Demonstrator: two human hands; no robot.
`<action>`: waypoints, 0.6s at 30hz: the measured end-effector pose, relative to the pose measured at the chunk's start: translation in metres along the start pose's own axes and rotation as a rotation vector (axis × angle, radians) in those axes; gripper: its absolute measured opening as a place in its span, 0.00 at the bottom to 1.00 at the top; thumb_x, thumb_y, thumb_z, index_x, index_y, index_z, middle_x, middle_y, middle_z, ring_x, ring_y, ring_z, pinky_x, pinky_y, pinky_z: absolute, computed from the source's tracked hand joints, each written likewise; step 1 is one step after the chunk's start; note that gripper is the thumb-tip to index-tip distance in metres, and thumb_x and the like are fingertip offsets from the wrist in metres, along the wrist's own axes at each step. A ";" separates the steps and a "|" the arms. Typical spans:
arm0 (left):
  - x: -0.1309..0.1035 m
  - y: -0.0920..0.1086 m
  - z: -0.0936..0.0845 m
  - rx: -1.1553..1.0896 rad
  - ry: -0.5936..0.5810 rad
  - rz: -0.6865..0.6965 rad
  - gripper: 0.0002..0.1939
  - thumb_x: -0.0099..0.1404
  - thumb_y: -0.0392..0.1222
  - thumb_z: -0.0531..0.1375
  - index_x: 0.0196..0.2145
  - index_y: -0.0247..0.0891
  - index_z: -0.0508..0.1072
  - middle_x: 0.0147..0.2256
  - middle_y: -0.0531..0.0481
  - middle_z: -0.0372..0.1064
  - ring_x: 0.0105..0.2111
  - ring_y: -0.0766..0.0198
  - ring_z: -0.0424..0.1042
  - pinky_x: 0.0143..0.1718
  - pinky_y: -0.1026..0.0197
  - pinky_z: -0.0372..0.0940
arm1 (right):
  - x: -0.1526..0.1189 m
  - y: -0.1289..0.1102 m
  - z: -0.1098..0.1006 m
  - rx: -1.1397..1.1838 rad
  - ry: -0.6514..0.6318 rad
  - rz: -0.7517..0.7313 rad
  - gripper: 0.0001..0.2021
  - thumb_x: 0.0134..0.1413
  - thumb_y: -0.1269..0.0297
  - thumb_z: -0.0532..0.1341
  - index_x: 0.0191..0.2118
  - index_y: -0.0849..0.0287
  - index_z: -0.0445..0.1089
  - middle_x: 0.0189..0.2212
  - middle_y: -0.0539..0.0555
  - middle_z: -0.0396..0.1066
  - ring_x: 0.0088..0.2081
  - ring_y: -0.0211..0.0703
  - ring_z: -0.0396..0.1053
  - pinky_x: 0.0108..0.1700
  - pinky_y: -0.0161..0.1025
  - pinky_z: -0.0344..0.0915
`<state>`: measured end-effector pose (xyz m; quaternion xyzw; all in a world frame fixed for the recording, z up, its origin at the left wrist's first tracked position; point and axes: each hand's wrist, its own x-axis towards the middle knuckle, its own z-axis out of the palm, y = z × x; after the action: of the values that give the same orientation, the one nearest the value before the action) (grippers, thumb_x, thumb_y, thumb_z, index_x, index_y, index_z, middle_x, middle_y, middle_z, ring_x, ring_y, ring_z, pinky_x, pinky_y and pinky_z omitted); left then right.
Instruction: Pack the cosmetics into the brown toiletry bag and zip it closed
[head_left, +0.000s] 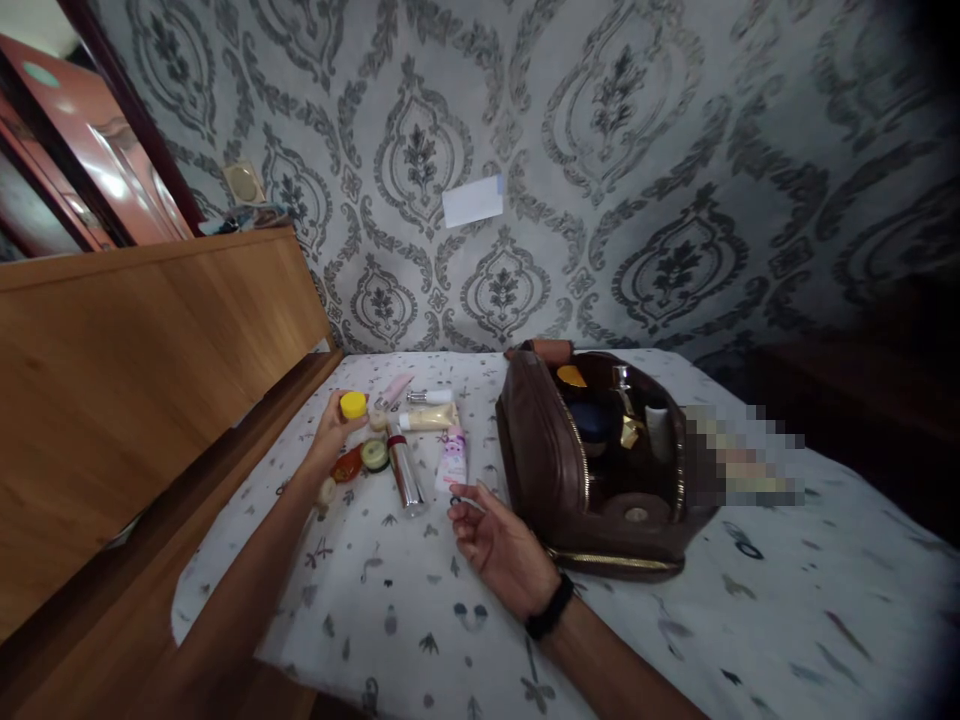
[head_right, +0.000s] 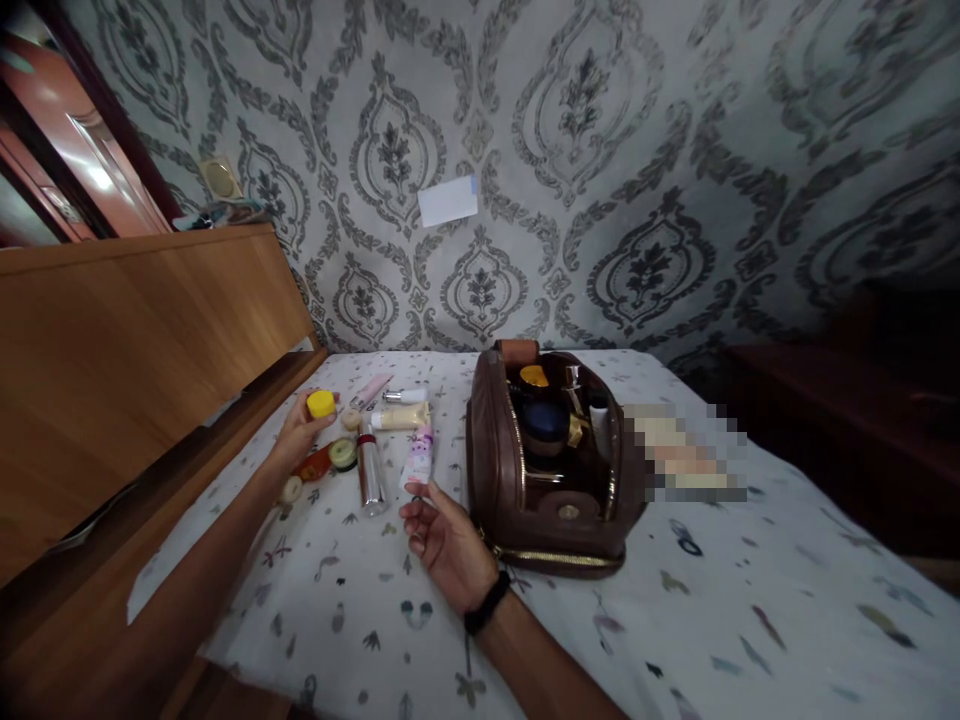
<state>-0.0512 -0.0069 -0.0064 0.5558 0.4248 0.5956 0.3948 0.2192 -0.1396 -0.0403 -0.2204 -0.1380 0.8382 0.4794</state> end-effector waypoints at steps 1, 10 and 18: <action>-0.001 0.001 0.002 0.032 -0.017 0.018 0.25 0.47 0.38 0.71 0.42 0.39 0.67 0.42 0.52 0.71 0.42 0.64 0.69 0.45 0.63 0.62 | 0.000 0.000 0.000 -0.002 -0.002 -0.002 0.21 0.38 0.54 0.75 0.37 0.62 0.74 0.25 0.50 0.72 0.24 0.29 0.63 0.23 0.26 0.56; -0.045 0.038 0.055 -0.216 -0.118 -0.081 0.25 0.48 0.42 0.72 0.44 0.38 0.71 0.38 0.53 0.70 0.39 0.65 0.68 0.44 0.65 0.61 | -0.002 0.004 0.003 -0.102 -0.050 -0.044 0.22 0.41 0.53 0.74 0.39 0.62 0.74 0.26 0.50 0.73 0.25 0.30 0.66 0.25 0.27 0.56; -0.098 0.044 0.096 -0.132 -0.519 -0.178 0.27 0.48 0.41 0.72 0.46 0.39 0.71 0.43 0.47 0.72 0.41 0.59 0.71 0.42 0.62 0.64 | -0.004 0.009 0.010 -0.122 -0.091 -0.048 0.21 0.51 0.51 0.69 0.44 0.61 0.72 0.34 0.53 0.77 0.34 0.38 0.75 0.25 0.29 0.62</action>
<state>0.0510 -0.1073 0.0056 0.6234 0.3171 0.4223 0.5766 0.2094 -0.1474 -0.0351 -0.2074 -0.2155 0.8257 0.4783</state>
